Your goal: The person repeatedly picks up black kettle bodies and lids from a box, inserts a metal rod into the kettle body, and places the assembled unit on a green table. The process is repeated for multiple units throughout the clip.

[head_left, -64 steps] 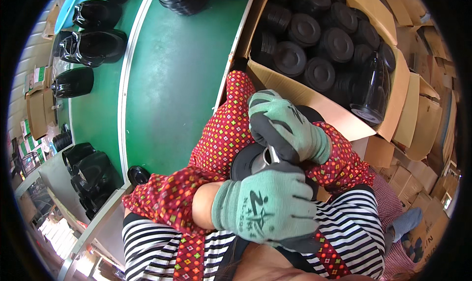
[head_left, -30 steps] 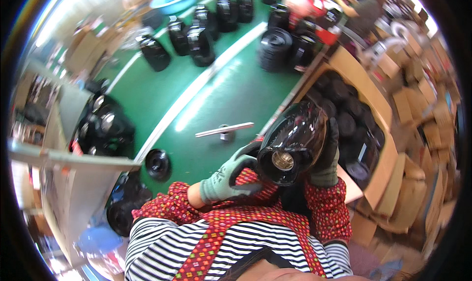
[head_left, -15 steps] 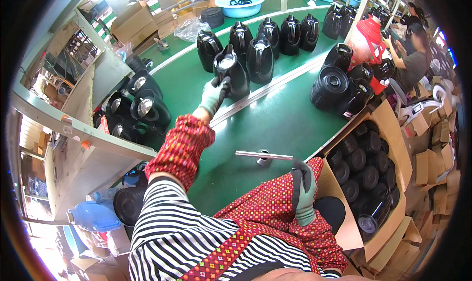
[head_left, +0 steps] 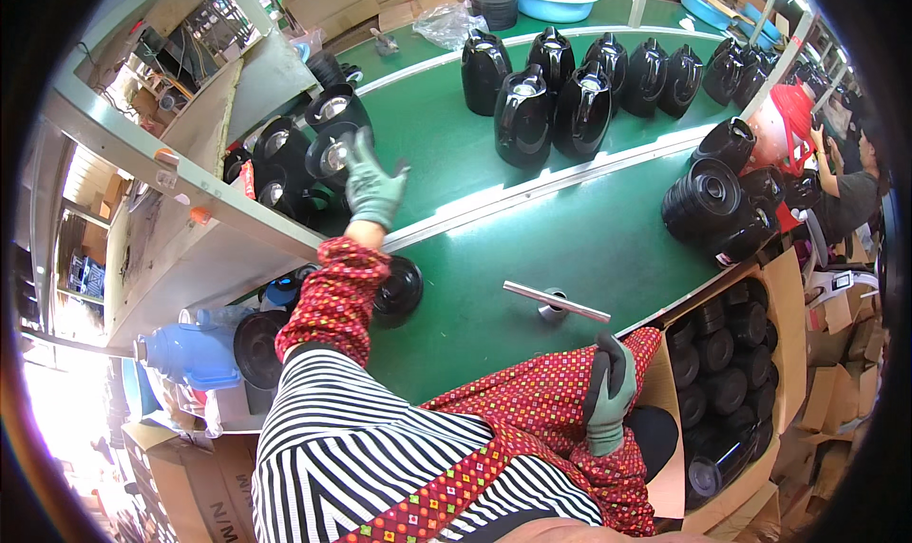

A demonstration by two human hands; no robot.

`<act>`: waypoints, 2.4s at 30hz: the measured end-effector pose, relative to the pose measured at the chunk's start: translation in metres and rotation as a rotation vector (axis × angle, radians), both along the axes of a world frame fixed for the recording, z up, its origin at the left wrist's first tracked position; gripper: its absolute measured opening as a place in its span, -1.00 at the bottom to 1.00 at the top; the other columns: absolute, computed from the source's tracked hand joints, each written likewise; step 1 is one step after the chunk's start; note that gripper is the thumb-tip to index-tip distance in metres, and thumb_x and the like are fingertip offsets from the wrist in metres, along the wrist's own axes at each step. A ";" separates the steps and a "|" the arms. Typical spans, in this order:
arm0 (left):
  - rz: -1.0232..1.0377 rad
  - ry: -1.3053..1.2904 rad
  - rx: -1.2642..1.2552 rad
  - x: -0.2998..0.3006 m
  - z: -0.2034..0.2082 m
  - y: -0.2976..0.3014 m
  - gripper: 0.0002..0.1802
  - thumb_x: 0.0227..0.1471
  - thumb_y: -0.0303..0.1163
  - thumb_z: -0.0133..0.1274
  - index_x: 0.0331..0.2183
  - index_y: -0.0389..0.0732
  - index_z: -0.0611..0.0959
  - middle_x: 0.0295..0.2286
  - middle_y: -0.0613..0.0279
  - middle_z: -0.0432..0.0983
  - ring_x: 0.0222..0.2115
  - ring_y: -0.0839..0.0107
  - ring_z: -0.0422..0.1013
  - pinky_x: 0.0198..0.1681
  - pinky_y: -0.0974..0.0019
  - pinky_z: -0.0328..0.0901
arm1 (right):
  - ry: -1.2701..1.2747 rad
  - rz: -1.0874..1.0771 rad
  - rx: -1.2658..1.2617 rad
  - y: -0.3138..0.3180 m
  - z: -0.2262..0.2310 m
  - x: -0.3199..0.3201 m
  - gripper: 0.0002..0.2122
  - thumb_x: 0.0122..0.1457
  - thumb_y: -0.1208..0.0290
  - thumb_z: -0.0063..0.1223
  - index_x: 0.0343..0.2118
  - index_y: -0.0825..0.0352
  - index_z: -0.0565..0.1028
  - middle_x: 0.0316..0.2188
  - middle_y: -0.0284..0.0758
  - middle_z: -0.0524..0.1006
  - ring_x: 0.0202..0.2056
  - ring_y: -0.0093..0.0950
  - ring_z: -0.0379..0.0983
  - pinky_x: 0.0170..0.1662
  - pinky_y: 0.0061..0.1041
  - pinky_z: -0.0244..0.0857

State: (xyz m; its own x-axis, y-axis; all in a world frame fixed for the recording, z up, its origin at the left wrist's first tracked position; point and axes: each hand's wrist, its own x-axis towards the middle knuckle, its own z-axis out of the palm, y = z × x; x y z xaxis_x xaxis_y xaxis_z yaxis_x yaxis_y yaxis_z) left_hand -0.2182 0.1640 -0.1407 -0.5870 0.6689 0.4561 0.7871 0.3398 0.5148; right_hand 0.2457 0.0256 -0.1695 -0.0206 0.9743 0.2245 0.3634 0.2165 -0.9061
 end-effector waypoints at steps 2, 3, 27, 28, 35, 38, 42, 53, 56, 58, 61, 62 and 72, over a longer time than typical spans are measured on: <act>0.214 0.062 -0.239 -0.041 0.001 -0.019 0.15 -0.05 0.02 0.39 0.40 -0.11 0.16 0.42 -0.23 -0.11 0.07 -0.20 0.52 0.13 -0.01 0.46 | 0.051 0.001 0.004 0.001 -0.004 -0.003 -0.74 0.32 0.51 0.08 0.00 0.51 0.57 -0.08 -0.10 0.64 -0.06 -0.23 0.59 0.08 -0.29 0.42; 0.233 0.056 -0.296 -0.051 -0.002 -0.021 0.06 -0.02 0.03 0.38 0.36 -0.16 0.26 0.40 -0.17 0.03 0.01 -0.22 0.55 0.08 -0.03 0.47 | 0.043 -0.002 0.003 0.001 -0.002 -0.003 -0.74 0.33 0.51 0.08 0.00 0.51 0.57 -0.09 -0.10 0.64 -0.06 -0.23 0.59 0.07 -0.30 0.42; -1.367 -0.525 0.187 0.233 0.090 -0.092 -0.27 0.11 -0.61 0.14 0.31 -0.37 0.33 0.15 -0.03 0.44 0.08 0.24 0.45 0.25 0.11 0.32 | 0.991 0.300 -0.484 -0.015 0.097 0.095 -0.46 0.37 0.24 0.16 0.31 0.41 0.34 0.18 -0.24 0.53 0.16 -0.37 0.51 0.22 -0.36 0.42; -1.222 -0.768 0.102 0.241 0.087 -0.086 -0.17 0.17 -0.57 0.12 0.40 -0.30 0.22 0.34 -0.03 0.19 0.08 0.25 0.44 0.23 0.14 0.33 | 1.050 0.333 -0.436 -0.021 0.081 0.106 -0.47 0.37 0.25 0.16 0.30 0.40 0.36 0.18 -0.23 0.53 0.15 -0.36 0.52 0.22 -0.35 0.42; -1.686 -1.339 -0.605 0.302 0.041 -0.093 -0.11 0.21 -0.37 0.24 0.42 -0.24 0.17 0.37 -0.03 0.18 0.30 0.21 0.30 0.37 0.09 0.28 | 1.145 0.467 -0.491 -0.051 0.069 0.113 -0.52 0.37 0.31 0.14 0.24 0.49 0.40 0.09 -0.15 0.60 0.06 -0.34 0.59 0.18 -0.37 0.45; -1.567 -1.563 -0.772 0.325 0.017 -0.089 -0.12 0.21 -0.38 0.24 0.42 -0.24 0.18 0.37 -0.03 0.19 0.29 0.21 0.31 0.37 0.09 0.29 | 1.171 0.519 -0.519 -0.045 0.026 0.106 -0.54 0.44 0.23 0.08 0.27 0.41 0.42 0.10 -0.29 0.57 0.10 -0.50 0.50 0.19 -0.44 0.37; -1.296 -1.762 -0.855 0.341 -0.023 -0.077 -0.13 0.21 -0.39 0.24 0.41 -0.25 0.19 0.36 -0.04 0.21 0.28 0.22 0.32 0.36 0.09 0.30 | 0.969 0.399 -0.456 0.003 -0.014 0.151 -0.46 0.41 0.05 0.09 0.32 0.29 0.43 0.14 -0.29 0.55 0.10 -0.43 0.52 0.21 -0.41 0.38; -1.037 -1.863 -0.848 0.325 -0.057 -0.068 -0.15 0.20 -0.43 0.24 0.40 -0.28 0.21 0.33 -0.05 0.25 0.26 0.23 0.35 0.33 0.11 0.33 | -0.899 -0.328 -1.079 0.117 -0.138 0.243 0.25 -0.15 -0.54 0.27 0.56 -0.14 -0.13 0.49 0.23 -0.11 0.40 0.18 0.09 0.40 0.16 0.02; -0.994 -1.883 -0.836 0.318 -0.059 -0.069 -0.16 0.20 -0.44 0.24 0.39 -0.29 0.22 0.32 -0.06 0.26 0.25 0.23 0.36 0.33 0.11 0.34 | -0.940 -0.339 -1.131 0.126 -0.150 0.237 0.27 -0.18 -0.43 0.41 0.55 -0.19 -0.14 0.49 0.26 -0.18 0.38 0.21 0.08 0.36 0.16 0.11; -0.985 -1.893 -0.827 0.315 -0.059 -0.070 -0.16 0.20 -0.44 0.24 0.39 -0.29 0.23 0.31 -0.06 0.27 0.24 0.24 0.36 0.32 0.11 0.35 | -0.949 -0.327 -1.103 0.122 -0.154 0.241 0.22 -0.15 -0.31 0.48 0.54 -0.21 -0.07 0.49 0.22 -0.14 0.35 0.18 0.12 0.34 0.16 0.16; -0.991 -1.916 -0.805 0.312 -0.060 -0.072 -0.17 0.20 -0.45 0.24 0.38 -0.30 0.23 0.31 -0.07 0.28 0.24 0.24 0.37 0.32 0.11 0.35 | -0.916 -0.344 -1.009 0.113 -0.144 0.249 0.17 -0.15 -0.25 0.49 0.53 -0.12 0.03 0.46 0.18 -0.03 0.35 0.20 0.09 0.36 0.19 0.10; -0.992 -1.926 -0.787 0.309 -0.059 -0.075 -0.17 0.20 -0.46 0.24 0.38 -0.30 0.24 0.30 -0.07 0.29 0.23 0.24 0.38 0.31 0.12 0.36 | -0.862 -0.409 -0.934 0.108 -0.126 0.246 0.13 -0.12 -0.26 0.46 0.52 -0.08 0.08 0.42 0.16 0.05 0.34 0.21 0.10 0.36 0.20 0.07; -1.089 -2.029 -0.779 0.296 -0.054 -0.086 -0.19 0.19 -0.49 0.23 0.37 -0.33 0.26 0.28 -0.08 0.33 0.21 0.25 0.40 0.29 0.13 0.39 | 0.278 -0.071 0.084 0.004 0.017 0.169 -0.20 0.33 -0.07 0.06 0.42 0.49 0.21 0.38 -0.03 0.31 0.41 -0.19 0.20 0.47 -0.28 0.00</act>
